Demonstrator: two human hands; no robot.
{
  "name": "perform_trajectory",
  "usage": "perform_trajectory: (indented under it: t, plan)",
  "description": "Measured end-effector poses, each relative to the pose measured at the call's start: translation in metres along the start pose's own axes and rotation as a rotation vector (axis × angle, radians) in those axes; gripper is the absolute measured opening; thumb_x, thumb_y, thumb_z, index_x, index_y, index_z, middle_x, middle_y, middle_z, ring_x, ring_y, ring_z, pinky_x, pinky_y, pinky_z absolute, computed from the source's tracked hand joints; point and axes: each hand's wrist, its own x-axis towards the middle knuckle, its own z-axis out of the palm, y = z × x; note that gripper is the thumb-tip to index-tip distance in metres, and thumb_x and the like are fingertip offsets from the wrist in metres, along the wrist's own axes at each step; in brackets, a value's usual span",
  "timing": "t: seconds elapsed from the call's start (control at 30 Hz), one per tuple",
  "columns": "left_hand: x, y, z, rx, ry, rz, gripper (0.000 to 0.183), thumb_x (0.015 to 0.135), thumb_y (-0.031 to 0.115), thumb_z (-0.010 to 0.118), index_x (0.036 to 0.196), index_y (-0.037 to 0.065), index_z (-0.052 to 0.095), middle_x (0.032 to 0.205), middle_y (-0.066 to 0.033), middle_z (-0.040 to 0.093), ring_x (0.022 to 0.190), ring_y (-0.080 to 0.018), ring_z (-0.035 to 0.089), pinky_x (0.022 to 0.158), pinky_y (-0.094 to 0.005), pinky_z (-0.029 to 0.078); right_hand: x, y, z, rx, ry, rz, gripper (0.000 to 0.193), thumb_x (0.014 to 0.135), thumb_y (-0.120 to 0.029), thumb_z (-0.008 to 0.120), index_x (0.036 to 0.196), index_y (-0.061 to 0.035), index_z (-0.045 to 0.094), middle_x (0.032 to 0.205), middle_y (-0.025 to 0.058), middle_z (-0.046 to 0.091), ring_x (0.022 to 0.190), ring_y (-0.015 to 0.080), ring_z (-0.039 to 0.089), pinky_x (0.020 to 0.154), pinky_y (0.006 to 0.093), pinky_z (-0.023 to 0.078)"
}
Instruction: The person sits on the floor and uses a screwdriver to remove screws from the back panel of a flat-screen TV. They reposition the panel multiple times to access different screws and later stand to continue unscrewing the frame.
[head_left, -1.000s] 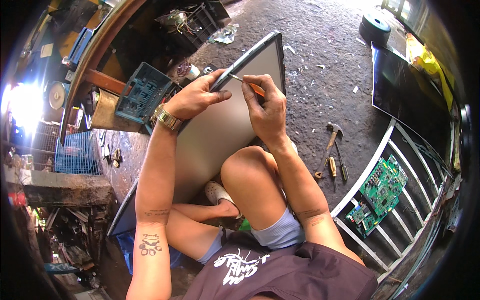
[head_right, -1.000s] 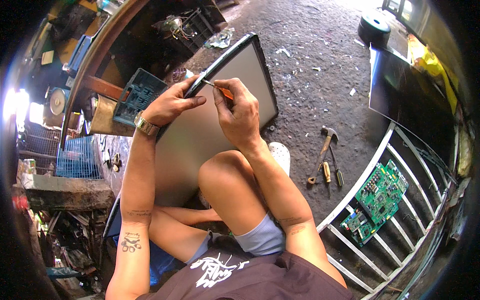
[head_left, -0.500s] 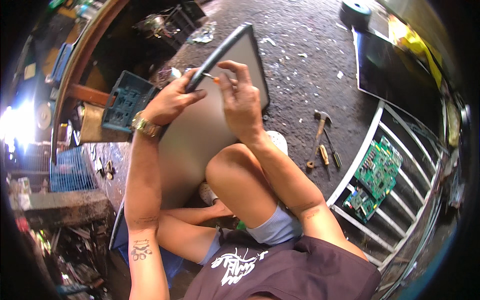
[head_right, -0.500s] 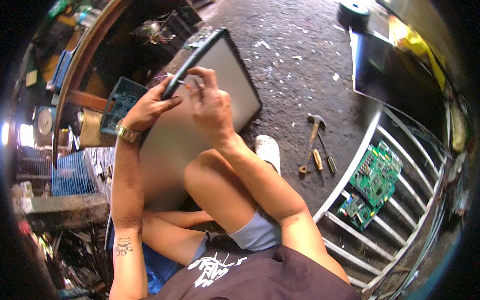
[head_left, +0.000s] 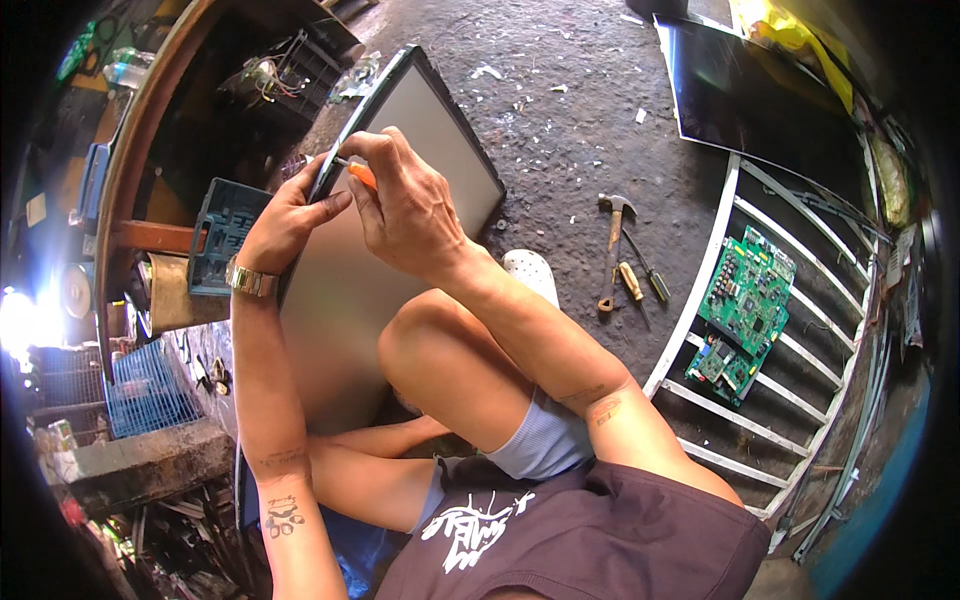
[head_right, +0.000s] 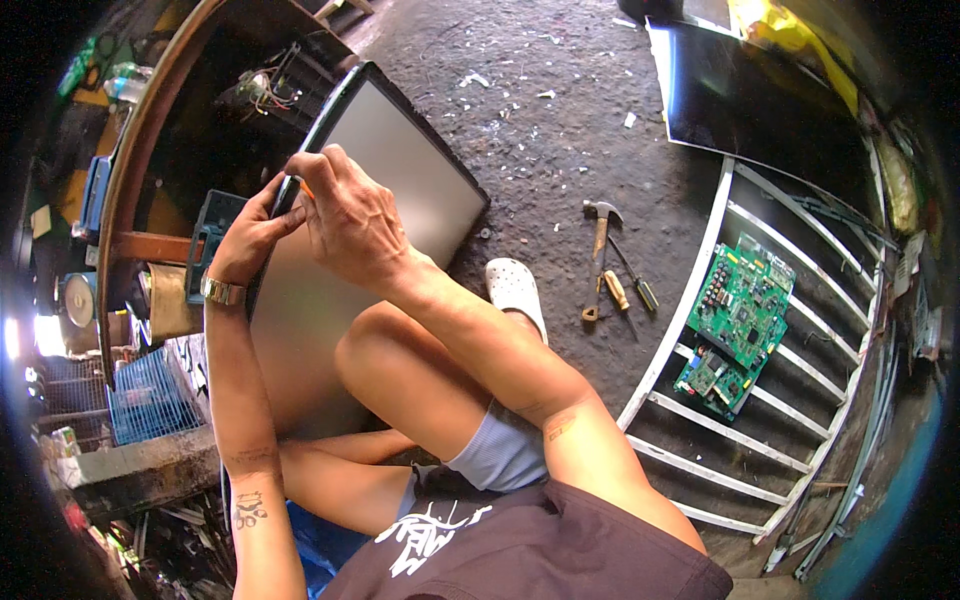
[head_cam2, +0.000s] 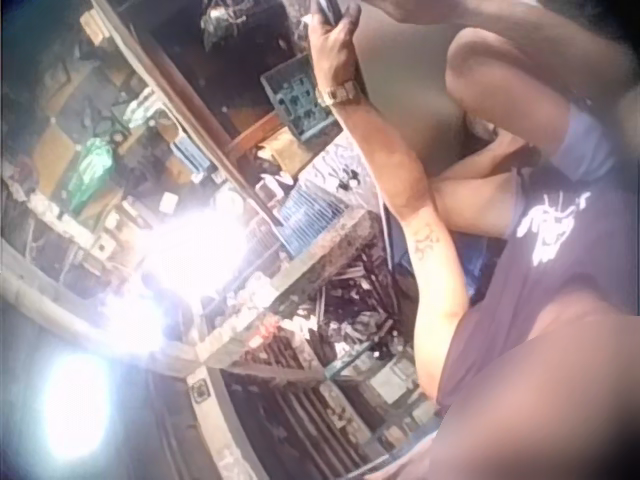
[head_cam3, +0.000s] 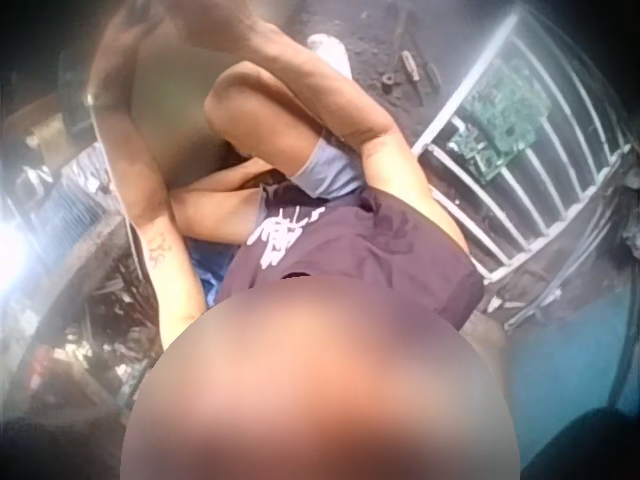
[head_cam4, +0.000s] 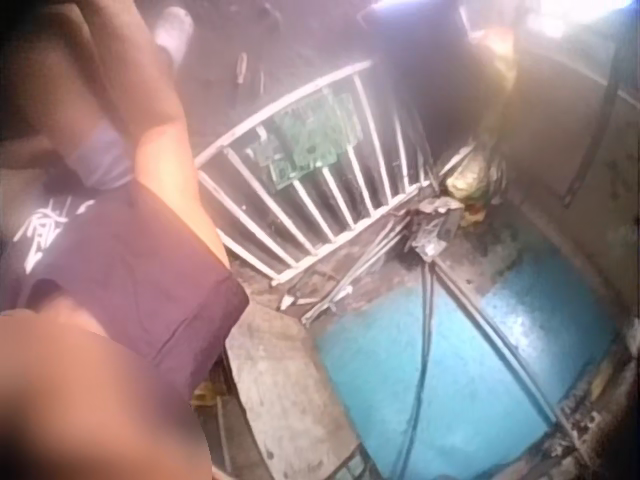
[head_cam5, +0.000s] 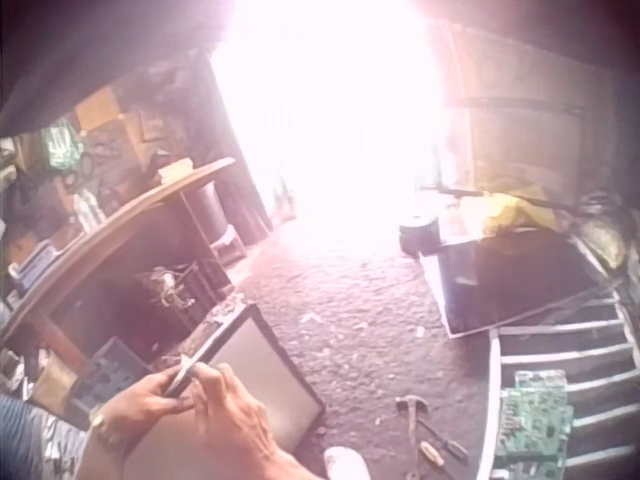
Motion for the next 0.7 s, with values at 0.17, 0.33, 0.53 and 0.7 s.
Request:
perform_trajectory:
  t: [0.17, 0.33, 0.53, 0.7]
  plan:
    - [0.002, -0.005, -0.006, 0.092, 0.029, -0.039, 0.062, 0.095, 0.023, 0.078, 0.147, 0.001, 0.053, 0.106, 0.0018, 0.059, 0.097, -0.0085, 0.051, 0.088, -0.0243, 0.045, 0.002, -0.001, -0.001, -0.092, -0.23, 0.353, 0.025, 0.1, -0.01, 0.061, 0.122, -0.0099, 0.05, 0.09, 0.0229, 0.067, 0.077, 0.0441, 0.069, 0.062, 0.0527, 0.053]
    - [-0.004, -0.006, -0.007, 0.235, -0.023, -0.053, 0.065, 0.098, 0.034, 0.074, 0.148, -0.001, 0.05, 0.107, -0.0038, 0.063, 0.097, -0.0104, 0.056, 0.084, -0.0265, 0.049, 0.0, -0.006, -0.004, -0.047, -0.166, 0.368, 0.028, 0.103, -0.019, 0.061, 0.13, -0.0142, 0.054, 0.082, 0.0186, 0.072, 0.074, 0.0434, 0.071, 0.063, 0.0519, 0.053]
    - [-0.053, -0.008, -0.014, 0.1, -0.061, -0.087, 0.074, 0.099, 0.043, 0.072, 0.151, -0.002, 0.045, 0.126, -0.0146, 0.069, 0.11, -0.017, 0.064, 0.096, -0.0316, 0.052, -0.002, -0.004, -0.008, -0.019, -0.108, 0.306, 0.034, 0.106, -0.021, 0.061, 0.138, -0.014, 0.057, 0.07, 0.0112, 0.07, 0.054, 0.0271, 0.064, 0.057, 0.0417, 0.05]
    - [-0.113, -0.022, -0.022, 0.313, 0.04, -0.147, 0.071, 0.097, 0.047, 0.071, 0.15, 0.005, 0.05, 0.12, -0.0154, 0.072, 0.106, -0.0186, 0.067, 0.094, -0.0336, 0.052, -0.002, -0.003, -0.006, -0.011, -0.288, 0.618, 0.038, 0.109, -0.021, 0.056, 0.144, -0.0091, 0.05, 0.077, 0.0015, 0.06, 0.065, 0.0093, 0.057, 0.059, 0.0277, 0.046]
